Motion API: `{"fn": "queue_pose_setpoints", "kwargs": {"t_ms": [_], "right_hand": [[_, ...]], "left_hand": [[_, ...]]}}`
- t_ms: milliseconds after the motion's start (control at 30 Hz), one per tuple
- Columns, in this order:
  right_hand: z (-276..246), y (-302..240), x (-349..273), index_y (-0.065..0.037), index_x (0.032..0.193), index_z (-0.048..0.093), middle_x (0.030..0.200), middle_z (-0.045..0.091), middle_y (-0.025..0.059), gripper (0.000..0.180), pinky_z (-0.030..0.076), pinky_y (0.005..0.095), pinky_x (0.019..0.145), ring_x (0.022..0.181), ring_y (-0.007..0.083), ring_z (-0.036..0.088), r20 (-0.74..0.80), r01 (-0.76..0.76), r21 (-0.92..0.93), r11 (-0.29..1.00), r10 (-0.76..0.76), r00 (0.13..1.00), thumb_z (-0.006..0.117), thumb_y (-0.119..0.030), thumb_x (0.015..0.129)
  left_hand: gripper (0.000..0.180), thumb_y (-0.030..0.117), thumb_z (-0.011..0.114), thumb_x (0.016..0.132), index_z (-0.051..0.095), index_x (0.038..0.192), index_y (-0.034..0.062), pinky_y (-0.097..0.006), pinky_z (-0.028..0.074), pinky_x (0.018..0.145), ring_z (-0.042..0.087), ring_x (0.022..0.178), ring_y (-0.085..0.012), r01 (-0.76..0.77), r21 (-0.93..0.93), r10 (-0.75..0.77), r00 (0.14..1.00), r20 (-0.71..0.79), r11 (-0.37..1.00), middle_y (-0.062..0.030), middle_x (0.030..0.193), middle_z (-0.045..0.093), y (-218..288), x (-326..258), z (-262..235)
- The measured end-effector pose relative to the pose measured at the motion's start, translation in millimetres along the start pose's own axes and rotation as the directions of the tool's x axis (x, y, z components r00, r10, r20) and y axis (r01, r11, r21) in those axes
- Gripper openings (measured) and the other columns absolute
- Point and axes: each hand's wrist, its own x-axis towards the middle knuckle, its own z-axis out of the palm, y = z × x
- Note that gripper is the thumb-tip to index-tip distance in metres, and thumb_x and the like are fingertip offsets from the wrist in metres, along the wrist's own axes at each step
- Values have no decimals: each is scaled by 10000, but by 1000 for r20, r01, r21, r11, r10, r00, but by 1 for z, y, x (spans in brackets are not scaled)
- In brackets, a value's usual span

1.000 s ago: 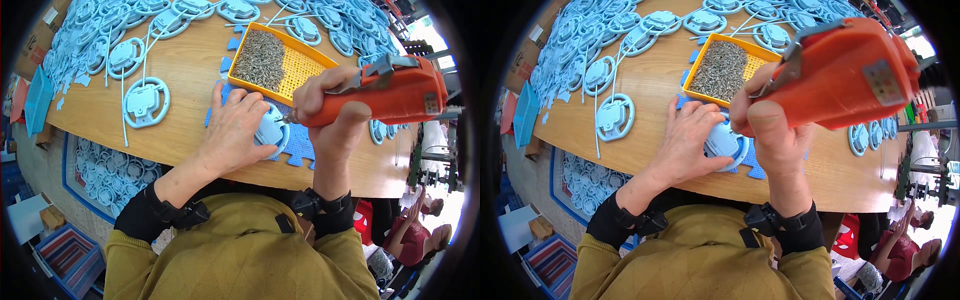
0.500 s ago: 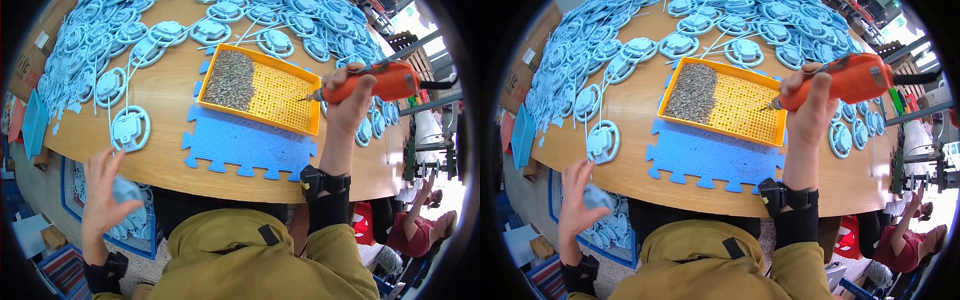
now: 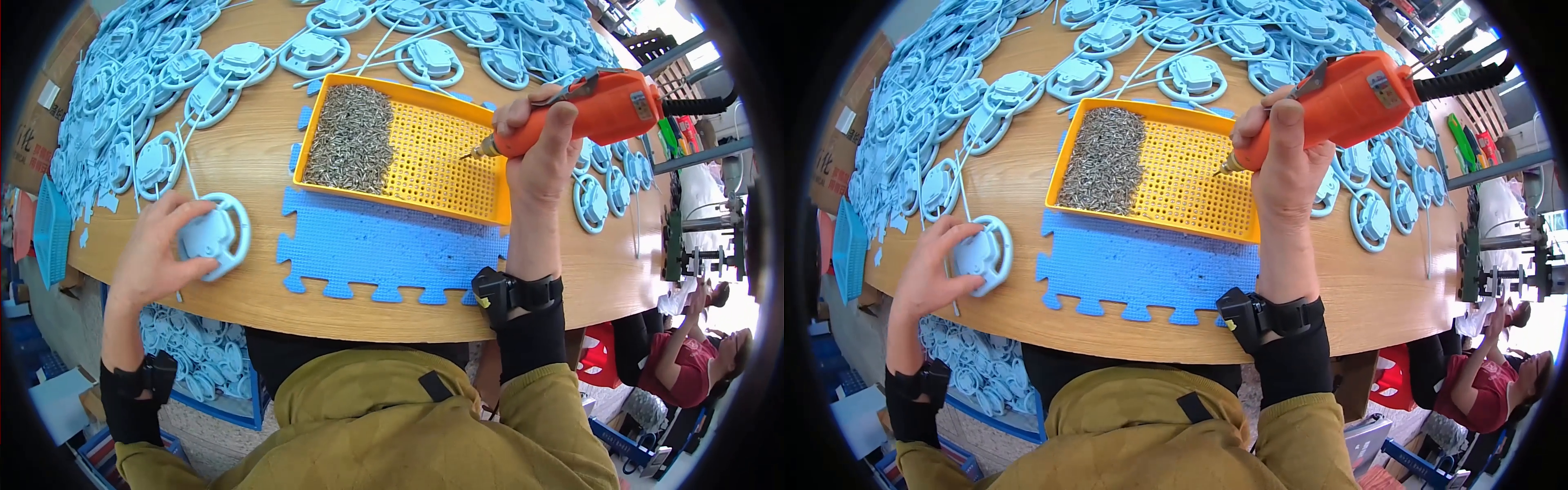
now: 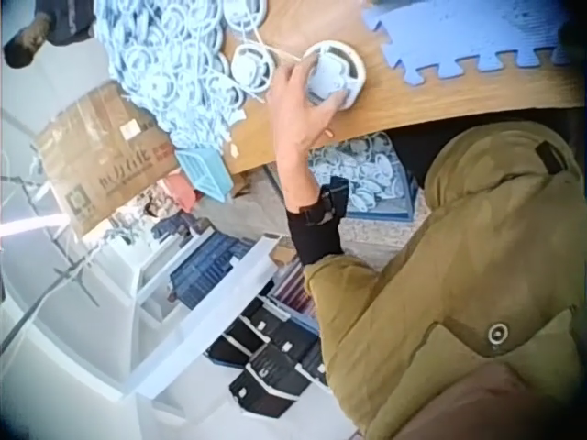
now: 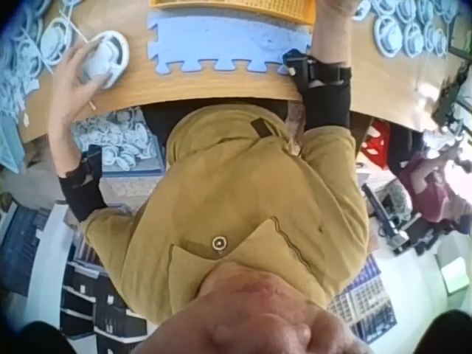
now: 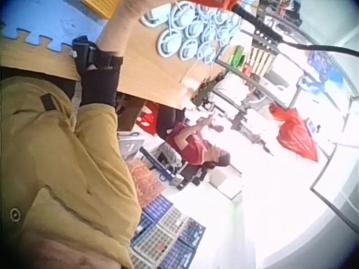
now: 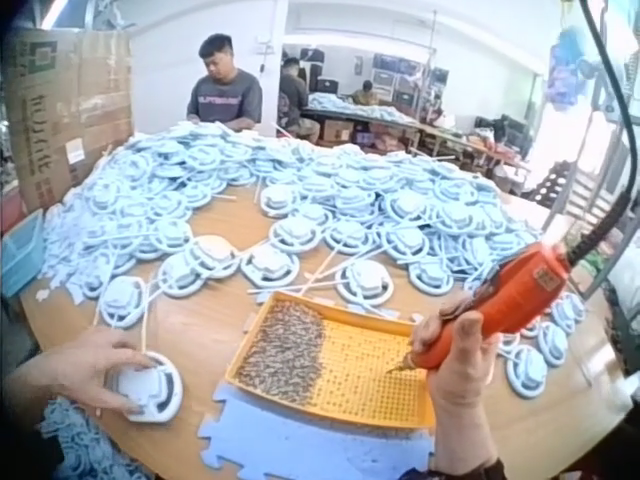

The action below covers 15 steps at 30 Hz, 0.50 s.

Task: Assemble small plastic components by using an electric screwdriver to drive screws into them.

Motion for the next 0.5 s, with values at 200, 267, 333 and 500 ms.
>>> {"fn": "queue_pose_setpoints", "kwargs": {"t_ms": [200, 267, 333, 500], "right_hand": [[10, -14, -2, -92, 932, 521, 678, 518, 33, 551, 425, 336, 614, 602, 162, 494, -1, 48, -65, 997, -48, 999, 677, -588, 752], [17, -36, -4, -86, 948, 526, 701, 514, 27, 599, 425, 331, 624, 615, 159, 491, 20, 79, -84, 993, -77, 997, 636, -641, 749], [26, -63, -11, -71, 980, 531, 713, 513, 17, 701, 417, 319, 619, 614, 145, 480, 19, 70, -41, 997, -69, 997, 579, -719, 716], [63, -72, -71, -60, 967, 505, 654, 485, 6, 769, 414, 289, 533, 527, 135, 472, 144, -84, -48, 995, 90, 986, 504, -778, 694]], "left_hand": [[531, 378, 769, 620, 622, 1043, 92, -403, 399, 789, 535, 888, -270, -177, 29, 179, 959, -220, 984, -103, 930, 548, 105, 19, 52], [554, 381, 784, 586, 608, 1010, 70, -405, 391, 789, 521, 861, -289, -178, 26, 178, 951, -254, 984, -87, 936, 538, 122, 33, 82], [534, 394, 779, 593, 586, 962, 60, -421, 387, 824, 517, 889, -288, -196, 80, 212, 916, -342, 977, -94, 932, 531, 142, 39, 96], [496, 383, 774, 612, 519, 863, 41, -479, 361, 930, 503, 966, -297, -270, 65, 262, 801, -538, 961, -118, 955, 514, 142, 45, 115]]}}
